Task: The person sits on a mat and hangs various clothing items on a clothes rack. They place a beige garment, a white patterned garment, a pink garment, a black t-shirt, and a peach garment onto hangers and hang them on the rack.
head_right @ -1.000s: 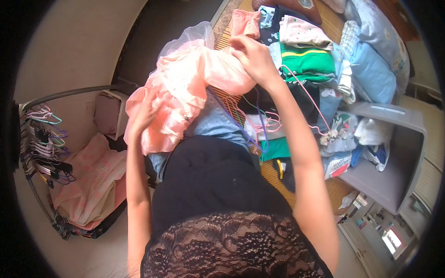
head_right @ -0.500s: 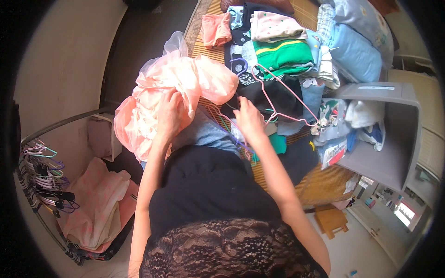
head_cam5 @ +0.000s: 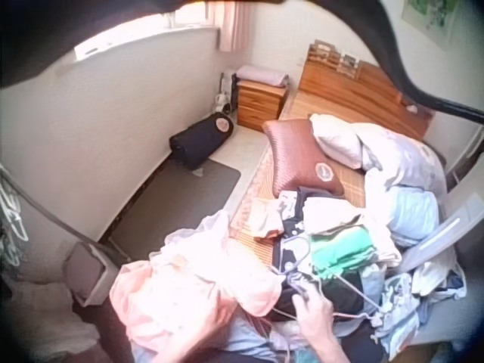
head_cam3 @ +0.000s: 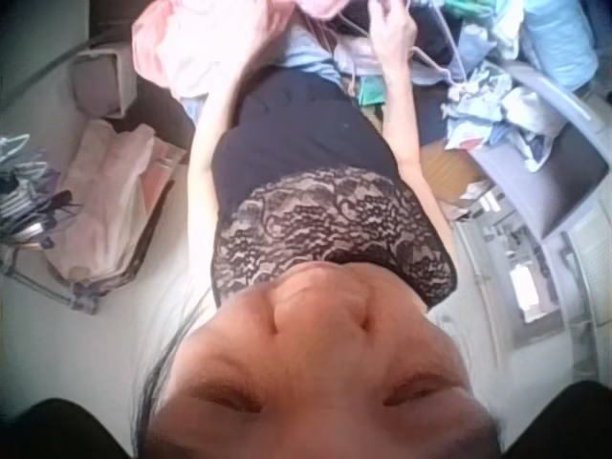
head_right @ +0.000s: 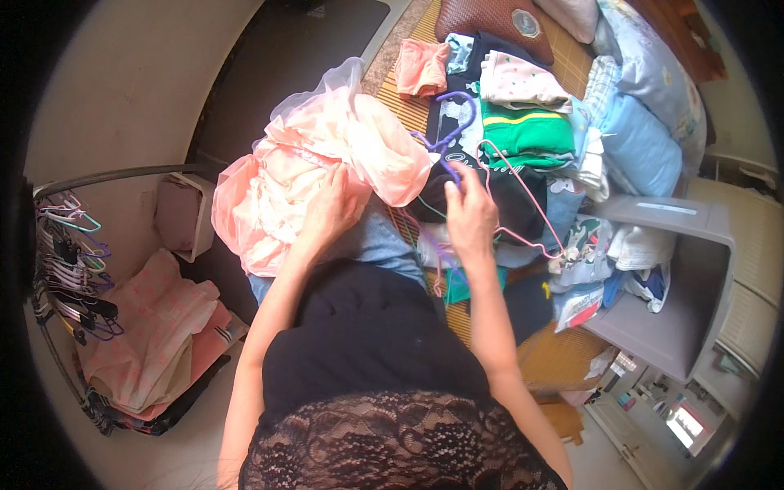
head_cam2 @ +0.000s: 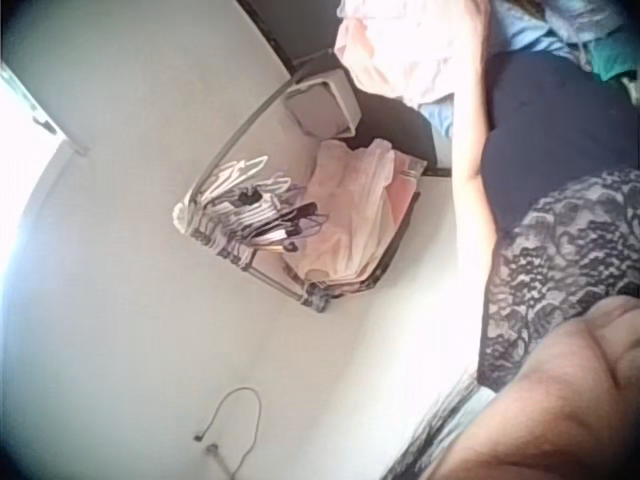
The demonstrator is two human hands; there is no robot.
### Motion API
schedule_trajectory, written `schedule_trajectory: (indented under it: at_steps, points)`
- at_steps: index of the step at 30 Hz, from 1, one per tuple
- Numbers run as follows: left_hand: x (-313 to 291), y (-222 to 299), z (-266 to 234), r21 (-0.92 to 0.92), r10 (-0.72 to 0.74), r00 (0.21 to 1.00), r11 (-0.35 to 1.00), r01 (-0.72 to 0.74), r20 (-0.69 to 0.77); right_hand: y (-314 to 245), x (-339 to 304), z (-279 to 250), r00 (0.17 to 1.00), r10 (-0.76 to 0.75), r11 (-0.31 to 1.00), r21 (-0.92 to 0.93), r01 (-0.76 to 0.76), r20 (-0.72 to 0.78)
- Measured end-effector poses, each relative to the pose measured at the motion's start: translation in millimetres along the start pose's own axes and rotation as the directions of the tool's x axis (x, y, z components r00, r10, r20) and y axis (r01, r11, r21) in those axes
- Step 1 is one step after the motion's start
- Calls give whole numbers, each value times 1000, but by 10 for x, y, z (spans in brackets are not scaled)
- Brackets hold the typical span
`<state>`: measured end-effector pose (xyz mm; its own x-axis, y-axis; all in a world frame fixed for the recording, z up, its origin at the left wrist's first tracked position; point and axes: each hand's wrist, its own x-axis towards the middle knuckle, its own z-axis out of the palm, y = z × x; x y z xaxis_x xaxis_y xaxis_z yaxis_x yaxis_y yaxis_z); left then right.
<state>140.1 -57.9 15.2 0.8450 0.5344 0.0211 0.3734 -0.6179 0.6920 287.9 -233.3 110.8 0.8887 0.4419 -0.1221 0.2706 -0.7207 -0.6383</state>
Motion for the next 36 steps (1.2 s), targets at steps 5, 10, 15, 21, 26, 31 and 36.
schedule_trajectory:
  at_steps: [5,10,15,21,26,31,36]
  points:
    - [21,-26,-3,-184,-51,999,982,47,-17,-123,-33,-438,971,-124,992,-24,122,-203]
    - [69,133,-206,-388,-135,975,901,195,176,-163,-75,-652,854,-275,940,61,334,-442]
    - [0,630,-597,-530,294,769,845,68,568,-389,-27,-486,748,-331,724,353,592,-576]
    - [-70,226,-650,-360,37,962,931,65,269,-737,105,-208,961,-275,584,788,193,-31]
    - [-36,-587,-470,-68,-347,815,932,357,-464,-887,219,-66,912,-356,632,771,76,202]
    - [-77,-797,-216,-195,-558,675,820,538,-482,-951,262,77,849,-386,832,534,152,361]
    - [-255,-978,-267,-362,-718,661,689,628,-219,-799,307,25,827,-389,873,448,191,405]
